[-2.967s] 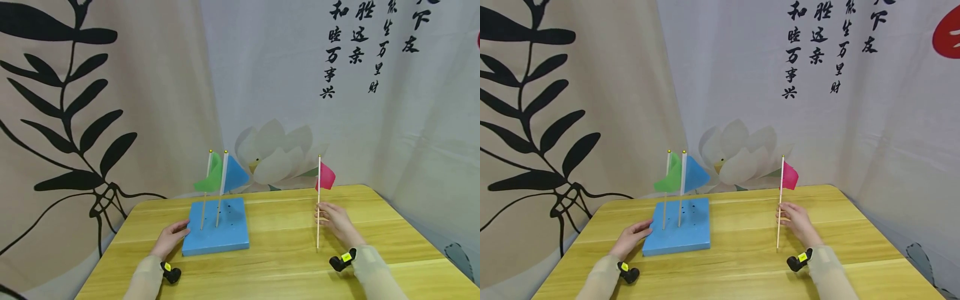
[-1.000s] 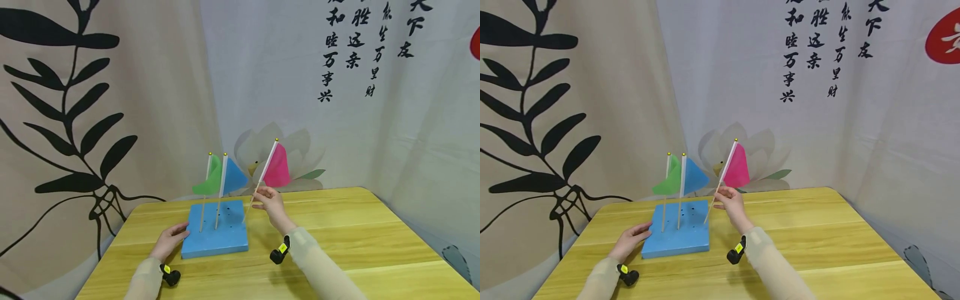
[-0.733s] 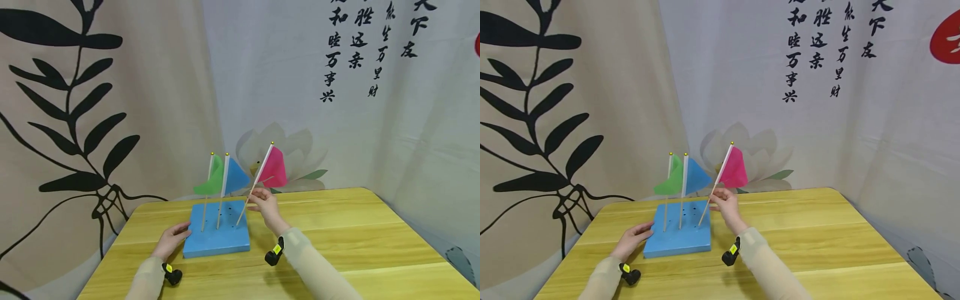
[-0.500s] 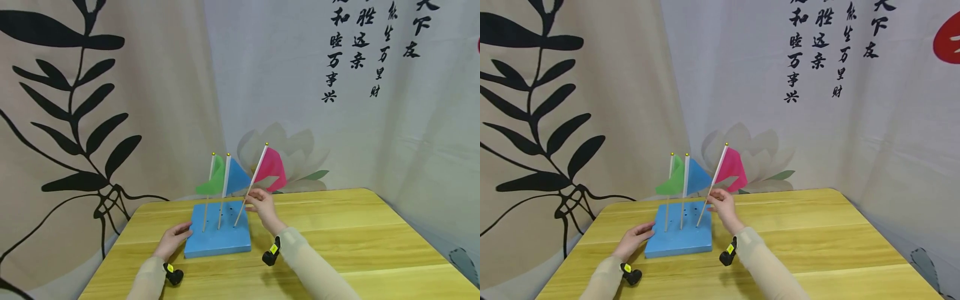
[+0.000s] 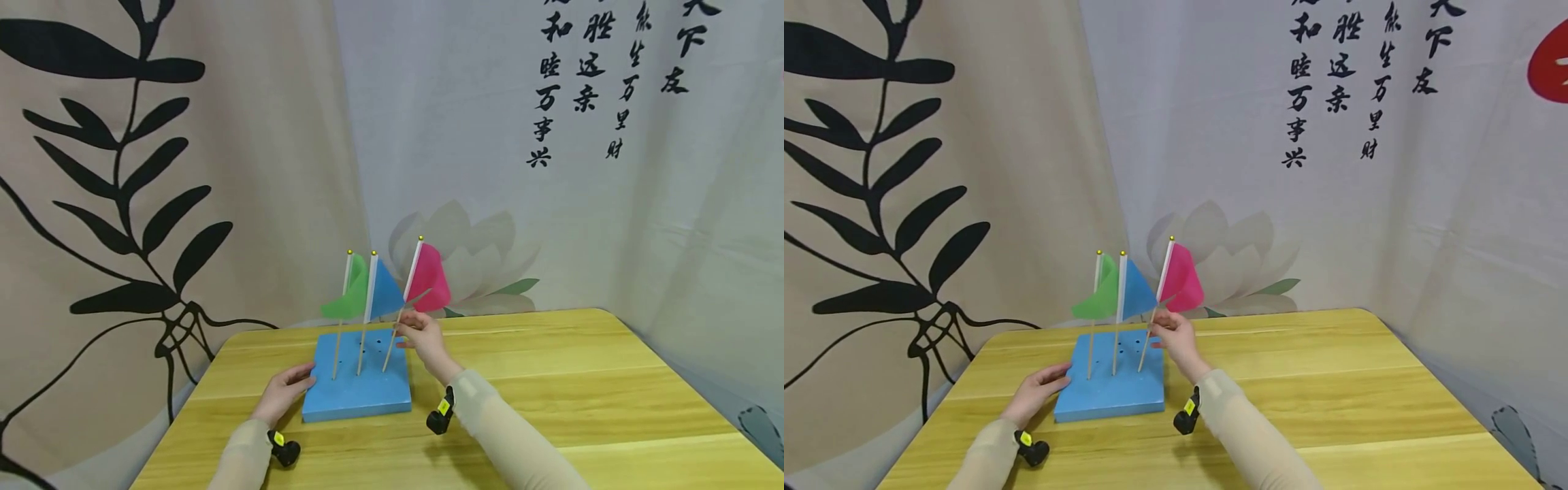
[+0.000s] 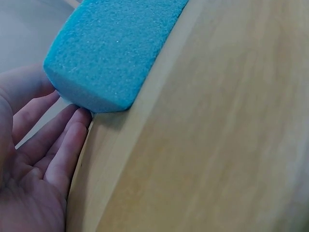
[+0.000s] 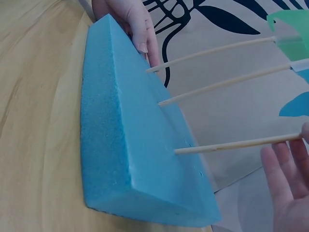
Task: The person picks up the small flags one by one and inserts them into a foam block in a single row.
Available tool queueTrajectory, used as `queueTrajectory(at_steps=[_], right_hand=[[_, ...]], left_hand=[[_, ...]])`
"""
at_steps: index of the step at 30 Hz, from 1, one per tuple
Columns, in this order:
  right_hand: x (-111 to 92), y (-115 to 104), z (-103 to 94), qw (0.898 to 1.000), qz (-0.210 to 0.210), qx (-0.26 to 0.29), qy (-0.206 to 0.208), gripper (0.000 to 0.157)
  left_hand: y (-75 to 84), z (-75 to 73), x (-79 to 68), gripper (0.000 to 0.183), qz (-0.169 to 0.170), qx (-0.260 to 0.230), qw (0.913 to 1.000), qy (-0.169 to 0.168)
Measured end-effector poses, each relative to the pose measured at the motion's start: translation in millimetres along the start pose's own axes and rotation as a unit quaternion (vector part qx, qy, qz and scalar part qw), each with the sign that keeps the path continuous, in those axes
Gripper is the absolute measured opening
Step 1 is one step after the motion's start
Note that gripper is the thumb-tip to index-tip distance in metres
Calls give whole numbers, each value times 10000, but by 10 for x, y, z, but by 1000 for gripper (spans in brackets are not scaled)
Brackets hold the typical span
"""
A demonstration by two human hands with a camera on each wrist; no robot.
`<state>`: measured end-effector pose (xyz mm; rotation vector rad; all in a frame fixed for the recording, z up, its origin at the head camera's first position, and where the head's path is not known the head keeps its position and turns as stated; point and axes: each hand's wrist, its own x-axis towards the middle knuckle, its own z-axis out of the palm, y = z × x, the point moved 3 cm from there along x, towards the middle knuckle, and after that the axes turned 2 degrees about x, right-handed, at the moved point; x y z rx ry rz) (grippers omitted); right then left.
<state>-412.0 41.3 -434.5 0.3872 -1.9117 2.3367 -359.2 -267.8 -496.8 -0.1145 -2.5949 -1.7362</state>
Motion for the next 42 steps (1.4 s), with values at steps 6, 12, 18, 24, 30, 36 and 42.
queueTrajectory(at_steps=[6, 12, 18, 24, 30, 36, 42], right_hand=[[3, 5, 27, 9999, -2, -140, -74, 26], [-14, -5, 54, 9994, 14, -278, -219, 18], [-30, 15, 82, 9972, -82, -425, -608, 18], [-50, 37, 93, 9966, -168, -578, -565, 22], [-129, 128, 109, 9930, -63, -947, -703, 15], [-140, 168, 109, 9926, -193, -970, -708, 18], [-138, 142, 115, 9935, -137, -882, -703, 21]], left_hand=[[5, 6, 2, 49, -18, -48, 10000, -6], [-1, -1, -1, 50, -9, 24, 10000, 0], [-15, -6, 3, 50, -2, -33, 10000, -28], [-9, -1, -8, 51, 28, -52, 10000, -47], [-39, -4, 4, 51, -68, -114, 9999, -42], [-54, 5, 21, 51, -205, -152, 9997, -41], [-50, 4, 42, 51, -172, -114, 9998, -58]])
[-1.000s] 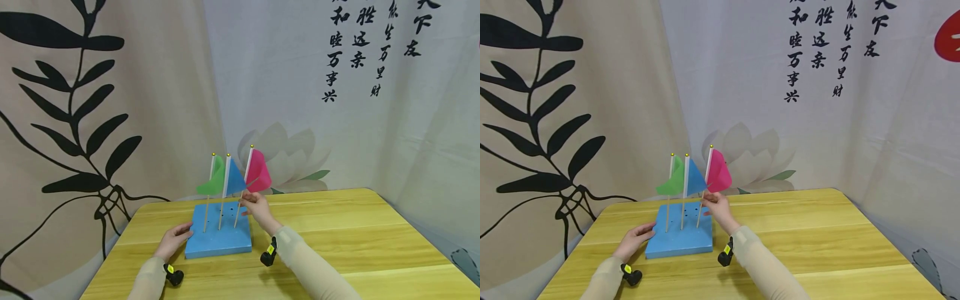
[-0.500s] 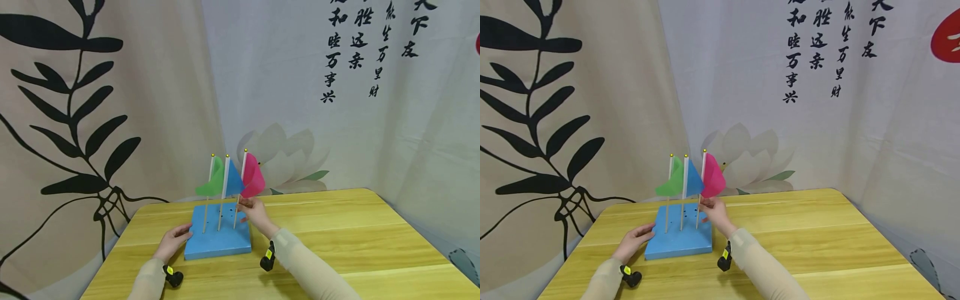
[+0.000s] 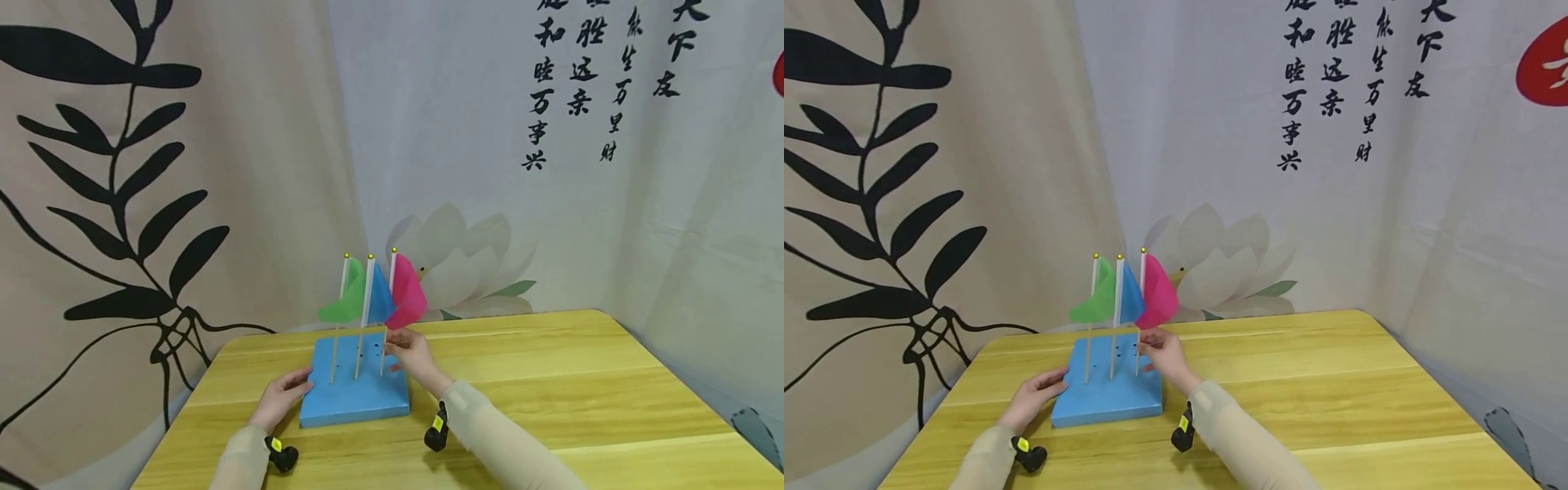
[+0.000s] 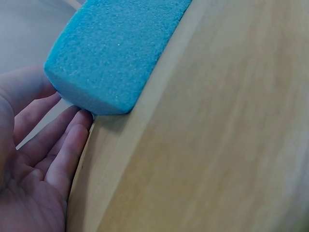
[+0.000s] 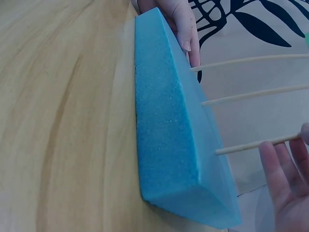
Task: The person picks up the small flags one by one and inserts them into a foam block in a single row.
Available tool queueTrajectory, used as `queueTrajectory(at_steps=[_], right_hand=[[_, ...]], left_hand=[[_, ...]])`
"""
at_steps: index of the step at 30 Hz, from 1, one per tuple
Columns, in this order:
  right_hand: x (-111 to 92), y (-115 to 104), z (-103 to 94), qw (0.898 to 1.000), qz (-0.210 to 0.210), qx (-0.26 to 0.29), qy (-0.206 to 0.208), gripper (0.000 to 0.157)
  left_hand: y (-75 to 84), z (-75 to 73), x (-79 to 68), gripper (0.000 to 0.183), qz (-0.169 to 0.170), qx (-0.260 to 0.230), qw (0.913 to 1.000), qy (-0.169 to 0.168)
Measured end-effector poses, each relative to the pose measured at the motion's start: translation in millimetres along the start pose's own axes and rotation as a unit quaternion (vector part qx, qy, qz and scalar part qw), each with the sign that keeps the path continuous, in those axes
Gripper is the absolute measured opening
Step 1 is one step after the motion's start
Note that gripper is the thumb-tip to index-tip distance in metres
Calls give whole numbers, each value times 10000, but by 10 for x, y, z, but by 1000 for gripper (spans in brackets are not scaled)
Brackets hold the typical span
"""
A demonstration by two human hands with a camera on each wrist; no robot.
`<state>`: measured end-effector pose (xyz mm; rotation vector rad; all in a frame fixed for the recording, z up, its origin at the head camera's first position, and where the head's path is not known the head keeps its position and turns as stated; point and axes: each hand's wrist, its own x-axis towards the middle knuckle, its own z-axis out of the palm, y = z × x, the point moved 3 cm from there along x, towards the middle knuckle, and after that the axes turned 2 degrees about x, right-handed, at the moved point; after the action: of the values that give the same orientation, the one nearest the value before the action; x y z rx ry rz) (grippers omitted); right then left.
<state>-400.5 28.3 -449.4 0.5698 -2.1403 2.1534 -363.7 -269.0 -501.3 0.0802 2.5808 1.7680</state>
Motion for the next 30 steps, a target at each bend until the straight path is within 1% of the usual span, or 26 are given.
queueTrajectory(at_steps=[8, 10, 16, 20, 23, 25, 28, 30], right_hand=[[-157, -301, 7, 9999, -121, -68, 89, 16], [-172, -318, -1, 9999, -91, -87, 115, 17], [-179, -350, -39, 9998, -184, -67, 91, 23], [-160, -369, -118, 9997, -229, -82, 88, 25], [-163, -369, -254, 9989, -287, -332, 134, 24], [-155, -297, -409, 9978, -267, -575, 176, 24], [-144, -166, -671, 9952, -238, -912, 259, 22], [-128, -81, -880, 9923, -128, -1158, 411, 21]], left_hand=[[12, 27, 14, 51, -11, 1, 10000, -13], [13, 37, 12, 51, 3, -10, 10000, -36], [30, 42, 8, 51, 172, 66, 9998, -53], [40, 21, 42, 51, 238, 109, 9997, -37], [29, 12, 79, 51, 190, 190, 9996, -15], [17, 16, 100, 51, 111, 225, 9997, -41], [9, -20, 103, 52, 24, 223, 9995, -209], [39, -58, 112, 52, 23, 237, 9990, -390]])
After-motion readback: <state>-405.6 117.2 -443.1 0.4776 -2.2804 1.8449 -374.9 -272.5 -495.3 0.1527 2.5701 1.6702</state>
